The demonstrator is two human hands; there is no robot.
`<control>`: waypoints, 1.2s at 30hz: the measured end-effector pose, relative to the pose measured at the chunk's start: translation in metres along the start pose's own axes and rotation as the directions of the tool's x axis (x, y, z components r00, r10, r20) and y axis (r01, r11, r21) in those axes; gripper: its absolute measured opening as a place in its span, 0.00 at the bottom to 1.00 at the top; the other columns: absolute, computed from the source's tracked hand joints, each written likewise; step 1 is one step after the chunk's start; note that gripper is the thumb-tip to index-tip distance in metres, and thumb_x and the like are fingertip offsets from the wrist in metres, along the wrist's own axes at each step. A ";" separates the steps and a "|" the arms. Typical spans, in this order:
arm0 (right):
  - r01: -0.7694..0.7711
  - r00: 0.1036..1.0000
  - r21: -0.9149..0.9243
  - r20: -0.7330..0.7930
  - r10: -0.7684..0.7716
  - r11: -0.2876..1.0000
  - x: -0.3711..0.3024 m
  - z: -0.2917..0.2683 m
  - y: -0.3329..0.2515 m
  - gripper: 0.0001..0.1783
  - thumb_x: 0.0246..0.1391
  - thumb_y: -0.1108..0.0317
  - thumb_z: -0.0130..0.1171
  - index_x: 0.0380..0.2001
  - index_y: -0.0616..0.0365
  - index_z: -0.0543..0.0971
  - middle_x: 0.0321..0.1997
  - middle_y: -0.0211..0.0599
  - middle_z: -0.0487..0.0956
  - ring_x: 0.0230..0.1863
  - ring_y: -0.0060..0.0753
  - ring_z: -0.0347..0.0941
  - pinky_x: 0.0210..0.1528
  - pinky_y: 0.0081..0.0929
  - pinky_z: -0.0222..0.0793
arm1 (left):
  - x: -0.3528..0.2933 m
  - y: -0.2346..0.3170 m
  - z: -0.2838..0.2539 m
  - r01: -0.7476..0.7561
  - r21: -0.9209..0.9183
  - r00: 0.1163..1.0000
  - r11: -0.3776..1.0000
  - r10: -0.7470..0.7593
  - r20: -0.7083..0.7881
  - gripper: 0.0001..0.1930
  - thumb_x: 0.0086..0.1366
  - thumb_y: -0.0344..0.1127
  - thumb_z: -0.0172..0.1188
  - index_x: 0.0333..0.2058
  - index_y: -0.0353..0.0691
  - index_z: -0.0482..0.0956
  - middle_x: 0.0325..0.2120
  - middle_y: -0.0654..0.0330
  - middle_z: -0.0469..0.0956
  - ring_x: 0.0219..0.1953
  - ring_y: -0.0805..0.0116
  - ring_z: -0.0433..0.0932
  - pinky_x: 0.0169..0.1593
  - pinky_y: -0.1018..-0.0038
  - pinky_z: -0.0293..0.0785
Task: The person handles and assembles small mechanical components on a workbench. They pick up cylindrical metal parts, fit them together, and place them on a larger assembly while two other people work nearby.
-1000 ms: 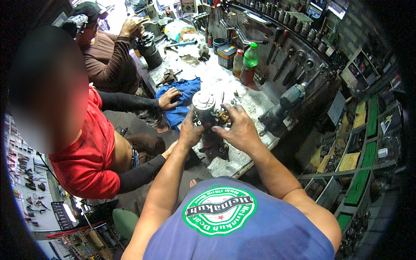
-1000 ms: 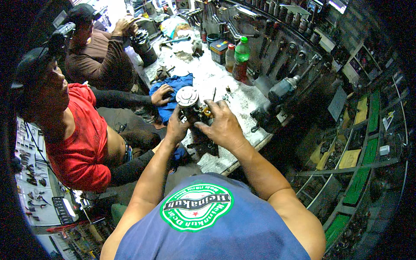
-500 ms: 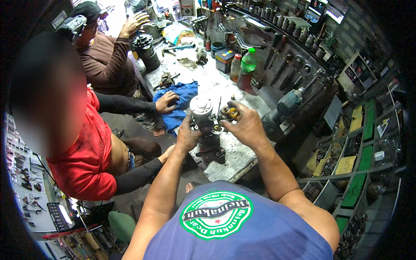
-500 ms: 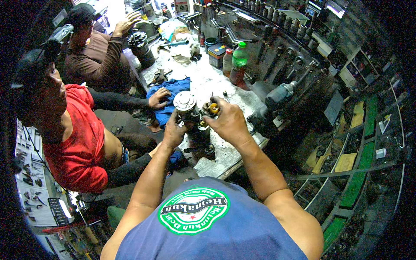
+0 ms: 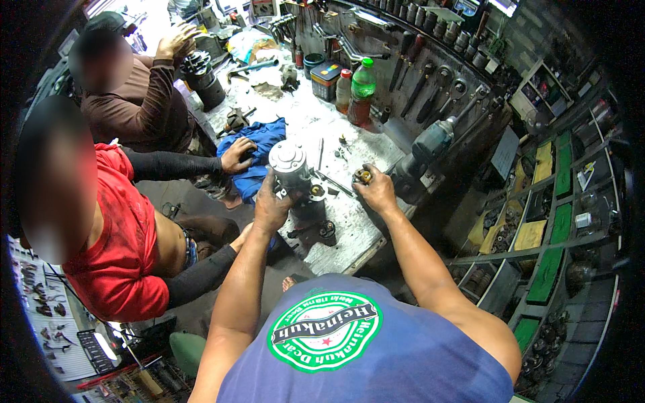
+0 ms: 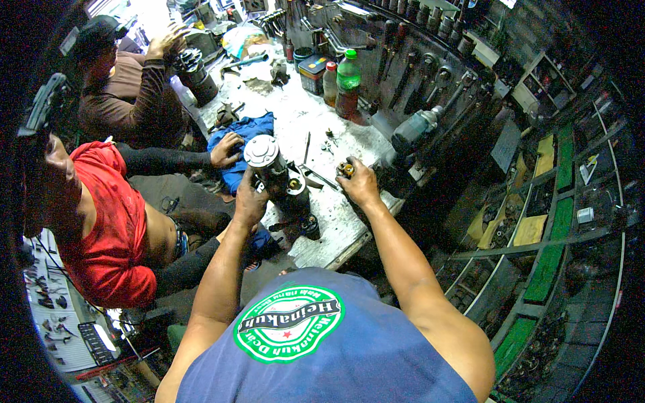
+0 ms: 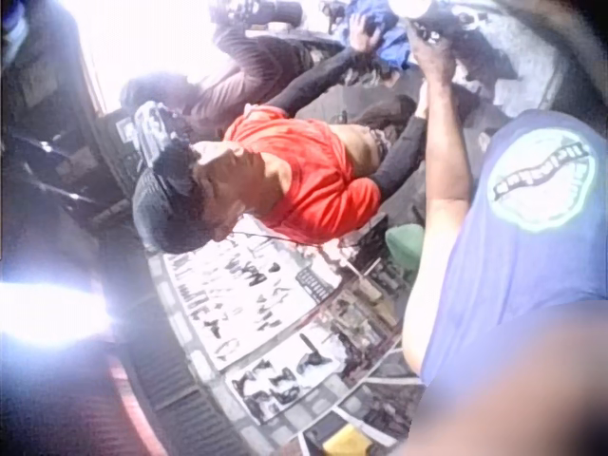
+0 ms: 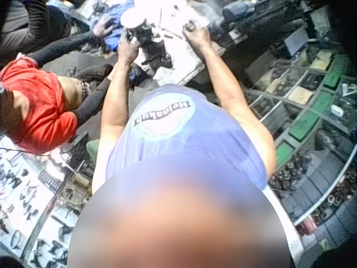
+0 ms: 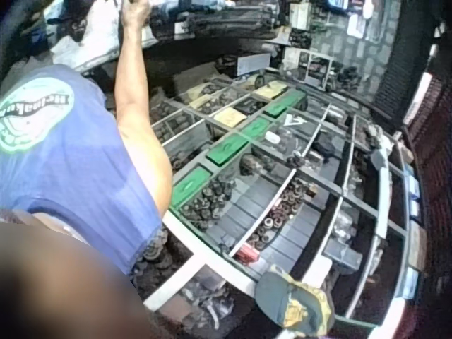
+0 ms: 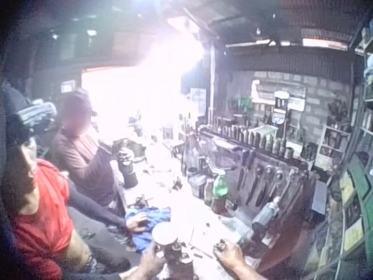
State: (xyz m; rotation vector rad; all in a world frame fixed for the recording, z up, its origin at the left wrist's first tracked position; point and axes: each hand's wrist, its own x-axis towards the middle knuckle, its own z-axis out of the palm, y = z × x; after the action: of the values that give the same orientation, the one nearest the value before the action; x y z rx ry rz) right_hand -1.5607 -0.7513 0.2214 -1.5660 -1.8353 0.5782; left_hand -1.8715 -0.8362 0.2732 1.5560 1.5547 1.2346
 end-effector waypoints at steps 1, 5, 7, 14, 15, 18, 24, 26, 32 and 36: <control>-0.019 0.999 0.001 0.040 0.019 1.000 -0.002 0.002 0.004 0.38 0.50 0.60 0.82 0.62 0.67 0.81 0.50 0.56 0.89 0.53 0.54 0.88 0.61 0.42 0.81 | 0.000 0.001 0.000 -0.008 -0.016 1.000 1.000 0.008 0.004 0.46 0.59 0.34 0.81 0.73 0.33 0.66 0.61 0.50 0.83 0.62 0.59 0.82 0.67 0.64 0.76; -0.137 0.977 0.008 0.167 0.134 0.991 -0.005 -0.004 0.002 0.45 0.51 0.61 0.82 0.69 0.65 0.75 0.62 0.61 0.83 0.63 0.56 0.82 0.68 0.43 0.77 | 0.000 0.004 0.000 0.028 -0.075 1.000 0.997 -0.027 0.014 0.46 0.60 0.34 0.81 0.74 0.35 0.65 0.60 0.52 0.84 0.62 0.58 0.82 0.66 0.63 0.77; -0.015 0.997 -0.024 0.082 0.017 1.000 -0.011 -0.011 -0.007 0.49 0.50 0.61 0.82 0.71 0.65 0.71 0.68 0.62 0.79 0.68 0.60 0.78 0.72 0.45 0.73 | 0.000 0.006 0.000 0.054 -0.124 0.998 0.991 -0.050 0.040 0.46 0.60 0.34 0.81 0.74 0.36 0.65 0.61 0.51 0.83 0.62 0.59 0.82 0.67 0.63 0.76; 0.210 0.918 -0.011 0.346 -0.193 0.978 -0.093 -0.013 -0.040 0.51 0.49 0.56 0.84 0.72 0.63 0.71 0.70 0.57 0.76 0.71 0.58 0.74 0.75 0.49 0.70 | 0.000 0.010 0.001 0.066 -0.114 0.998 0.991 -0.065 0.015 0.44 0.58 0.27 0.80 0.72 0.36 0.68 0.60 0.53 0.84 0.62 0.61 0.81 0.67 0.66 0.74; 0.136 0.889 0.076 0.430 -0.155 0.988 -0.105 0.000 -0.043 0.54 0.47 0.54 0.85 0.72 0.64 0.71 0.70 0.59 0.76 0.69 0.57 0.75 0.74 0.46 0.72 | 0.000 0.010 0.001 0.069 -0.110 0.998 0.992 -0.067 0.017 0.44 0.58 0.27 0.79 0.72 0.35 0.68 0.60 0.53 0.84 0.62 0.61 0.81 0.67 0.66 0.74; 0.157 0.920 -0.030 0.367 -0.135 0.987 -0.121 0.040 -0.044 0.47 0.44 0.56 0.86 0.65 0.65 0.77 0.57 0.55 0.83 0.63 0.58 0.79 0.69 0.46 0.75 | 0.000 0.008 0.002 0.075 -0.099 0.997 0.992 -0.074 0.020 0.45 0.58 0.28 0.80 0.72 0.34 0.67 0.61 0.52 0.83 0.61 0.60 0.82 0.67 0.66 0.75; 0.385 0.884 0.176 0.212 -0.417 0.906 -0.108 0.006 -0.066 0.39 0.39 0.60 0.85 0.56 0.64 0.83 0.53 0.54 0.86 0.57 0.55 0.85 0.63 0.43 0.80 | 0.001 0.001 0.000 0.010 -0.076 1.000 0.997 -0.010 0.000 0.50 0.58 0.42 0.83 0.75 0.35 0.65 0.62 0.48 0.83 0.62 0.56 0.83 0.67 0.63 0.76; 0.499 0.841 0.232 0.101 -0.531 0.835 -0.095 -0.023 -0.085 0.41 0.37 0.64 0.85 0.58 0.64 0.81 0.55 0.54 0.86 0.56 0.53 0.85 0.63 0.42 0.81 | 0.002 -0.002 -0.002 0.043 -0.023 0.999 0.999 -0.043 0.015 0.49 0.57 0.41 0.84 0.73 0.36 0.67 0.61 0.49 0.84 0.61 0.57 0.83 0.65 0.63 0.76; 0.423 0.882 0.188 0.141 -0.451 0.886 -0.027 -0.039 -0.130 0.40 0.42 0.62 0.82 0.60 0.64 0.81 0.57 0.55 0.85 0.60 0.56 0.82 0.67 0.44 0.77 | 0.005 -0.008 -0.003 0.013 -0.023 0.999 1.000 -0.013 0.038 0.48 0.58 0.35 0.83 0.73 0.34 0.67 0.61 0.48 0.84 0.61 0.59 0.84 0.64 0.64 0.78; 0.420 0.881 0.190 0.150 -0.449 0.887 -0.016 -0.031 -0.141 0.40 0.44 0.63 0.81 0.61 0.65 0.81 0.57 0.55 0.85 0.60 0.56 0.83 0.66 0.44 0.77 | 0.005 -0.013 -0.004 0.074 0.031 0.997 0.997 -0.075 0.023 0.40 0.61 0.33 0.81 0.69 0.38 0.72 0.59 0.55 0.85 0.58 0.65 0.82 0.64 0.66 0.78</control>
State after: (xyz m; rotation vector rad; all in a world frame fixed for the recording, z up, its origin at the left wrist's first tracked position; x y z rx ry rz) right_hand -1.6352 -0.7962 0.3379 -0.9735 -2.1445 0.6510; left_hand -1.8811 -0.8304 0.2637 1.5120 1.6084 1.1524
